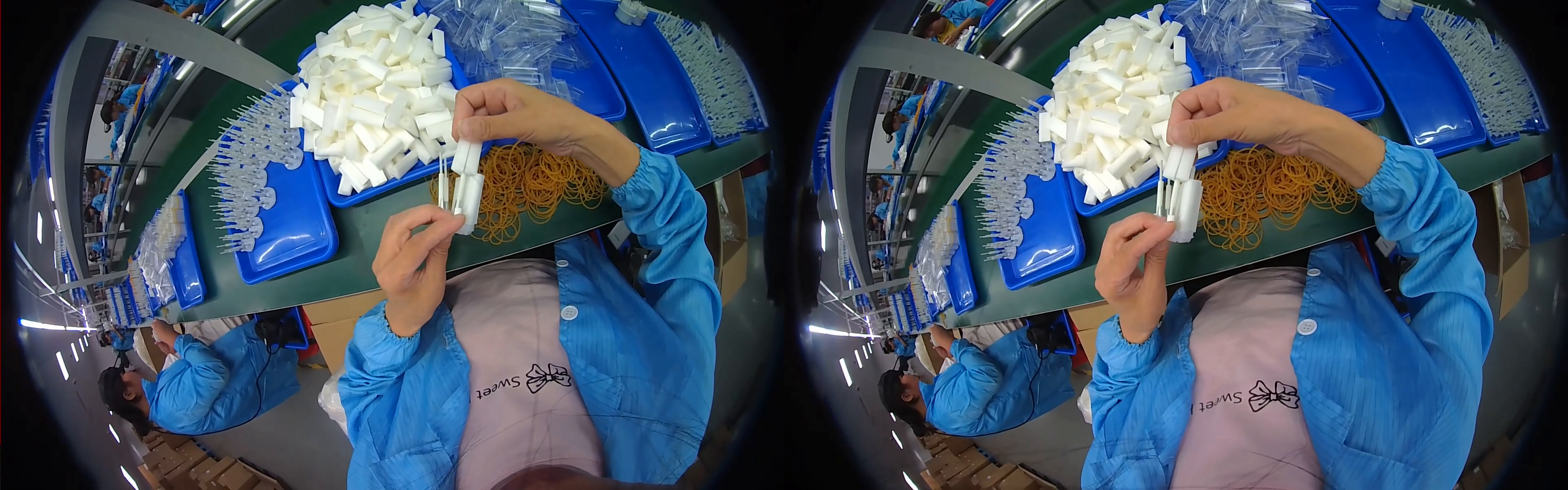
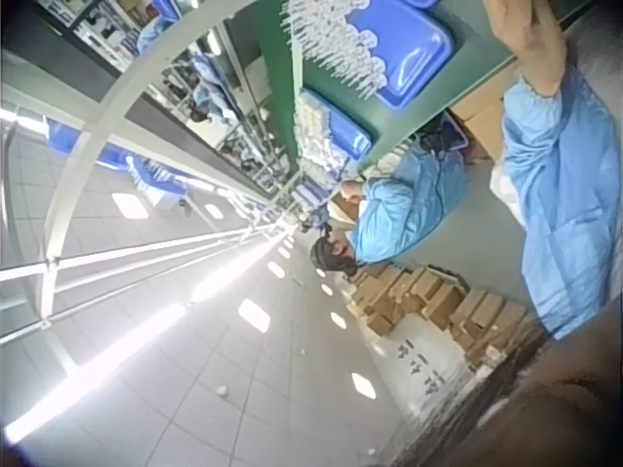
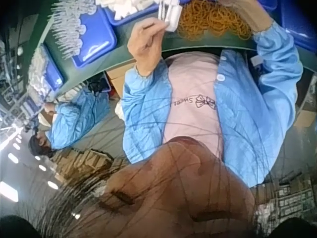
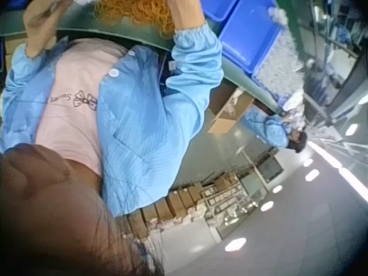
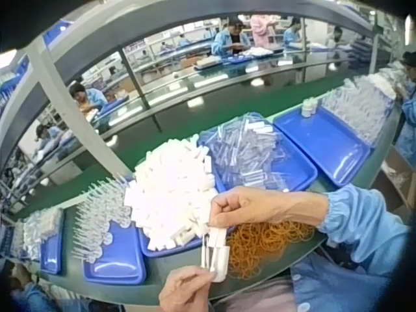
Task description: The person assembles plastic filter components by hand, securing them with rubber bands.
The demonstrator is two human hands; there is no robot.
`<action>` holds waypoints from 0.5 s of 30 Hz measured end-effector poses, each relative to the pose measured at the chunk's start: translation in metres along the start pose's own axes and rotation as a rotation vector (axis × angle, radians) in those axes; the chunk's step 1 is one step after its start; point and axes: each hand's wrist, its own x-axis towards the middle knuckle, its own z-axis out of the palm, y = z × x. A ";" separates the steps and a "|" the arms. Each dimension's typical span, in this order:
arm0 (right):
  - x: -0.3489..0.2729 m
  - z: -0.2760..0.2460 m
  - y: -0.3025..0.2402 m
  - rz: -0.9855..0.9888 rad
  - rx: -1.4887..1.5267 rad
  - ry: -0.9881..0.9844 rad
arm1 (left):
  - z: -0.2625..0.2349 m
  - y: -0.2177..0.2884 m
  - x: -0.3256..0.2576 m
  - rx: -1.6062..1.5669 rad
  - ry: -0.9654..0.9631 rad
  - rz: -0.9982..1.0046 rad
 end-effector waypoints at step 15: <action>-0.011 0.020 0.003 -0.051 -0.137 -0.021 | -0.004 0.002 -0.005 0.109 -0.027 0.116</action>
